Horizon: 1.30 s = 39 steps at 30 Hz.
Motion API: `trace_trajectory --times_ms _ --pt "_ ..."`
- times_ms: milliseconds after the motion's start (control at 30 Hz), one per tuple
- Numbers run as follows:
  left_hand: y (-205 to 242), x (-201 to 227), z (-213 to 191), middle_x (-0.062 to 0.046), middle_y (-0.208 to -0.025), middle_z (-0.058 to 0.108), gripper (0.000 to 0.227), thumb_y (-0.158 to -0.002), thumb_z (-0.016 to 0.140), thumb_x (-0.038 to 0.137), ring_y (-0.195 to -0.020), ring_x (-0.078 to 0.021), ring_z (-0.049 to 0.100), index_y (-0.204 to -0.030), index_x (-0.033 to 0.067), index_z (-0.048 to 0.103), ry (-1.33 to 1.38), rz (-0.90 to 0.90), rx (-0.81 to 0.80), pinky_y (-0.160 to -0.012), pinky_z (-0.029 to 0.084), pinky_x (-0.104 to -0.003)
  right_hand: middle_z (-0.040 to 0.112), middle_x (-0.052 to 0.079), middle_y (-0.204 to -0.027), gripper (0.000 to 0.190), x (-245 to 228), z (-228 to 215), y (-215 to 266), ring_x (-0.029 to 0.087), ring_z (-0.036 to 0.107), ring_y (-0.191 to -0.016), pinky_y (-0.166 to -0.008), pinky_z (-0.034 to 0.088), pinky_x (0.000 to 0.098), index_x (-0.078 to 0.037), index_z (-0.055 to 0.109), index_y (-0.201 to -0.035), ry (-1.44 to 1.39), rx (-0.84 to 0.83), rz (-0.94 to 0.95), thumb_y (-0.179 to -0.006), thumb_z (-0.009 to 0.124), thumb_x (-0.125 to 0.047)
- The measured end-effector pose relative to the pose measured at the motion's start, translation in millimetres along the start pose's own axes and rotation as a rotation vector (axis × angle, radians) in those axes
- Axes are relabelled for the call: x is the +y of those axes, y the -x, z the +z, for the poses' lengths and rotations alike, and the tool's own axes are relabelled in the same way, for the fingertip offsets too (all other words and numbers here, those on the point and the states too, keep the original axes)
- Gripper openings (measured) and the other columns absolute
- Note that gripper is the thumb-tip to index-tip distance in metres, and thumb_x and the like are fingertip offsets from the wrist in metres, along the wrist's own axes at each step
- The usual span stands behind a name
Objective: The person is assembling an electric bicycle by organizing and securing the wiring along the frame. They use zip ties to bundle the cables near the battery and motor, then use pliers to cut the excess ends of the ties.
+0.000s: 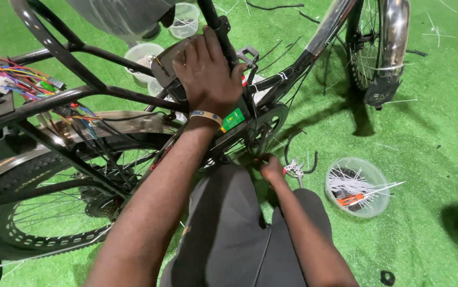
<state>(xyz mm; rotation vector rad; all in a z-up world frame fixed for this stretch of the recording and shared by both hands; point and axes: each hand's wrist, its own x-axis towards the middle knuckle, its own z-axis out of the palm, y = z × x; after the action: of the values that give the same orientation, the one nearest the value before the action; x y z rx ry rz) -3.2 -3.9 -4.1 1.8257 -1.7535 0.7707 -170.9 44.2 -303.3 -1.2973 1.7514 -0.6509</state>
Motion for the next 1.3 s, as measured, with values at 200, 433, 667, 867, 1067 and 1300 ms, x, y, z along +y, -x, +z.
trace_trajectory --times_ms 200,433,667,867,1067,1300 --pt "2 2 5 -0.015 -0.130 0.049 0.089 -0.088 0.058 0.063 -0.115 -0.0307 0.046 -0.141 -0.0033 0.030 -0.055 0.001 -0.036 -0.088 0.035 -0.049 0.073 0.005 -0.102 0.023 40 2 -29 0.017 0.066 -0.088 -0.078 0.050 0.0260 -0.007 0.073 -0.100 -0.186 -0.031 -0.103 -0.080 0.063 0.001" --pt "3 0 8 -0.016 -0.126 0.050 0.089 -0.086 0.064 0.061 -0.110 -0.0319 0.046 -0.138 -0.0044 0.032 -0.003 0.027 -0.007 -0.089 0.034 -0.048 0.073 0.007 -0.097 0.021 66 -3 -78 0.016 0.064 -0.082 -0.076 0.050 0.0242 -0.005 0.073 -0.100 -0.206 -0.112 -0.075 -0.085 0.059 -0.001" --pt "0 -6 12 -0.015 -0.126 0.048 0.093 -0.083 0.069 0.059 -0.112 -0.0301 0.045 -0.139 -0.0054 0.031 0.055 0.048 0.036 -0.092 0.032 -0.045 0.070 0.008 -0.080 0.026 -29 -49 -30 0.019 0.059 -0.066 -0.063 0.047 0.0287 -0.002 0.073 -0.099 0.001 -0.179 -0.045 -0.083 0.064 -0.020" --pt "3 -6 16 -0.011 -0.132 0.051 0.101 -0.082 0.068 0.070 -0.116 -0.0264 0.047 -0.142 -0.0012 0.028 -0.033 -0.017 -0.015 -0.088 0.037 -0.045 0.072 0.010 -0.092 0.026 -123 -43 34 0.023 0.066 -0.077 -0.072 0.050 0.0332 -0.003 0.065 -0.105 0.015 0.036 -0.388 -0.085 0.066 -0.018" --pt "10 -21 -9 -0.010 -0.136 0.051 0.113 -0.062 0.083 0.064 -0.129 -0.0244 0.045 -0.141 0.0029 0.030 0.089 0.010 -0.055 -0.105 0.032 -0.041 0.052 0.022 -0.107 0.038 -186 -14 84 0.039 0.055 -0.088 -0.073 0.047 0.0463 0.000 0.056 -0.114 0.261 0.308 -0.866 -0.079 0.064 -0.008" --pt "131 -65 -76 -0.004 -0.096 0.061 0.025 -0.082 0.075 0.016 -0.094 -0.0297 0.064 -0.106 0.0116 0.067 0.722 -0.033 0.293 -0.082 0.053 -0.038 0.042 0.018 -0.126 0.064 -132 38 17 0.042 0.036 -0.126 -0.076 0.059 0.0540 -0.013 0.063 -0.118 0.820 0.086 -0.697 -0.060 0.081 -0.033"
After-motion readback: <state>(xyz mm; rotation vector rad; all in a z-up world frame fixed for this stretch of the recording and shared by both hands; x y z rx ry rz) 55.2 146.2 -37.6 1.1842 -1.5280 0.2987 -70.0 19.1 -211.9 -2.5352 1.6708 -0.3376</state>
